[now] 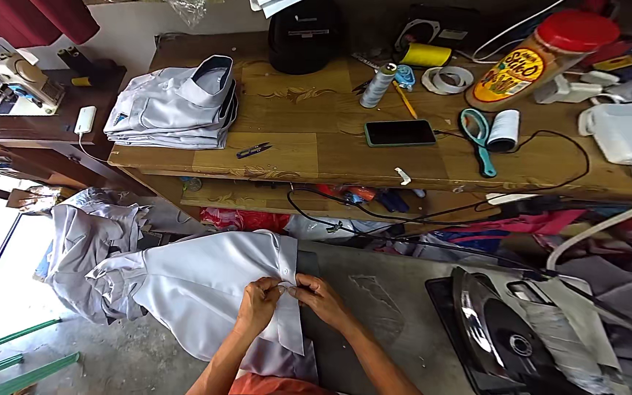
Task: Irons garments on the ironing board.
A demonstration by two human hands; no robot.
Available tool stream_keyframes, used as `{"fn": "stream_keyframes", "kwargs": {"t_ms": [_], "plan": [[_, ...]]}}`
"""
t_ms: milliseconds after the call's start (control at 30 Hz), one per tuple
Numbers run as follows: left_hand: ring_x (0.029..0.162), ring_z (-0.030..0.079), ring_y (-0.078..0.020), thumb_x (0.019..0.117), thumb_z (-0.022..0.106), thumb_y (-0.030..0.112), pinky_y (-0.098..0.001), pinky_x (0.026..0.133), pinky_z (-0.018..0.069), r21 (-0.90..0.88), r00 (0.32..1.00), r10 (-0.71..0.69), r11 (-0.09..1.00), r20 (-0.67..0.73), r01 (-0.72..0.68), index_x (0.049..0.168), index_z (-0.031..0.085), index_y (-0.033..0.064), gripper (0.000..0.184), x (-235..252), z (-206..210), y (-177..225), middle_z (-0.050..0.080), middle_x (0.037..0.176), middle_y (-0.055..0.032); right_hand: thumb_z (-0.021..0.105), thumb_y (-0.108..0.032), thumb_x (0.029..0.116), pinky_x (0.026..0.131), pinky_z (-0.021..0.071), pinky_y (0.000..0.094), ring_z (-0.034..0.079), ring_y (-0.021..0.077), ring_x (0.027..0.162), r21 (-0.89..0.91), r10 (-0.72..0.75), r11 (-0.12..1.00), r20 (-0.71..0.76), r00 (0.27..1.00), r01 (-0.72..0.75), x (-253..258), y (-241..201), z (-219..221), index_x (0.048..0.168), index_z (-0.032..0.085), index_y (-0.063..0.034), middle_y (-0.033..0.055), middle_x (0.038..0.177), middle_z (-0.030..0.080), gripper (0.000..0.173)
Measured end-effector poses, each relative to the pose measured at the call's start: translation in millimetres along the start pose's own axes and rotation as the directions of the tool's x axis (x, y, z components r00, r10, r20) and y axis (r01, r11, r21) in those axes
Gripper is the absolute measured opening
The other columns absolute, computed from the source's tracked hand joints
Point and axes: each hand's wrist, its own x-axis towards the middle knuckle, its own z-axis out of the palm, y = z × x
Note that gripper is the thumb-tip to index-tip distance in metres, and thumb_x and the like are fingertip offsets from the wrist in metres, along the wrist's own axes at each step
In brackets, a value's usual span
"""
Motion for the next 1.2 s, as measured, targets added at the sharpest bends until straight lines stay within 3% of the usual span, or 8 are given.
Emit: {"fn": "stream_keyframes", "kwargs": {"t_ms": [133,267,433,600,767,933,1067,1200], "plan": [[0.073,0.064,-0.005,0.0979,0.064,0.012,-0.024,0.072,0.0544,-0.141,0.998,-0.044,0.989,0.033,0.048,0.103,0.074,0.0006,0.016,3,-1,-2,0.071,0.084,-0.0031,0.062,-0.021,0.0992,0.063,0.0513,0.0233,0.059,0.0045,0.065,-0.003,0.017,1.0,0.003,1.0,-0.017,0,-1,1,0.081,0.064,-0.0105,-0.0046,0.071,0.059,0.021],[0.068,0.062,-0.004,0.0972,0.063,0.011,-0.0225,0.067,0.0529,-0.135,1.0,-0.005,0.991,0.008,0.007,0.1,0.073,0.001,0.015,3,2,-5,0.069,0.079,-0.0015,0.057,-0.027,0.1,0.063,0.0475,0.0315,0.057,0.0107,0.065,-0.291,0.052,0.955,-0.03,0.998,-0.059,0,-14,2,0.082,0.063,-0.0083,0.001,0.069,0.056,0.027],[0.083,0.068,-0.0145,0.0965,0.059,0.018,-0.0332,0.081,0.0566,0.102,0.996,0.079,0.992,-0.042,-0.074,0.102,0.072,-0.0001,0.023,1,10,-9,0.071,0.09,-0.009,0.053,-0.023,0.1012,0.066,0.0488,0.0375,0.06,0.0175,0.067,-0.427,0.084,0.9,-0.036,0.996,-0.091,-3,-25,7,0.085,0.063,-0.0046,0.0069,0.071,0.058,0.026],[0.083,0.066,-0.0145,0.0956,0.06,0.019,-0.0312,0.08,0.0553,0.093,0.99,0.132,0.988,-0.052,-0.127,0.101,0.072,-0.0003,0.023,1,12,-14,0.07,0.09,-0.0091,0.053,-0.018,0.1015,0.067,0.0503,0.0368,0.061,0.0167,0.067,-0.434,0.064,0.897,-0.052,0.997,-0.081,-4,-24,6,0.085,0.065,-0.004,0.0073,0.071,0.06,0.025],[0.084,0.067,-0.017,0.0946,0.06,0.019,-0.034,0.08,0.0555,0.169,0.98,0.183,0.971,-0.08,-0.168,0.101,0.073,-0.0008,0.024,2,10,-7,0.07,0.09,-0.0106,0.055,-0.019,0.0998,0.064,0.0481,0.0291,0.058,0.0105,0.065,-0.35,-0.08,0.936,-0.1,0.992,0.04,-5,-16,7,0.084,0.066,-0.0039,0.0039,0.07,0.059,0.024],[0.079,0.062,-0.0105,0.0947,0.057,0.015,-0.0279,0.074,0.0529,0.014,0.985,0.172,0.985,0.01,-0.172,0.1,0.069,-0.0021,0.022,11,1,-14,0.066,0.088,-0.0082,0.057,-0.02,0.0997,0.063,0.0488,0.0311,0.058,0.0114,0.063,-0.338,-0.017,0.941,-0.145,0.989,-0.034,-2,-18,13,0.083,0.065,-0.0049,0.0032,0.068,0.058,0.024],[0.074,0.06,-0.0086,0.0947,0.056,0.014,-0.0264,0.071,0.0518,0.01,0.987,0.162,0.987,0.026,-0.162,0.101,0.068,-0.0024,0.021,13,-1,-16,0.065,0.084,-0.0067,0.059,-0.021,0.0981,0.062,0.0473,0.0319,0.058,0.0115,0.063,-0.385,-0.048,0.922,-0.21,0.977,-0.038,-3,-21,20,0.08,0.067,-0.0049,0.0037,0.066,0.059,0.026],[0.069,0.057,-0.0059,0.0927,0.057,0.015,-0.0235,0.066,0.0491,-0.007,0.987,0.157,0.988,0.008,-0.157,0.096,0.067,0.0002,0.018,12,-1,-15,0.062,0.079,-0.0027,0.064,-0.021,0.0961,0.061,0.0477,0.0229,0.056,0.002,0.062,-0.192,-0.04,0.981,-0.237,0.971,-0.006,-2,-6,23,0.08,0.069,-0.0068,-0.0032,0.067,0.06,0.022]]}}
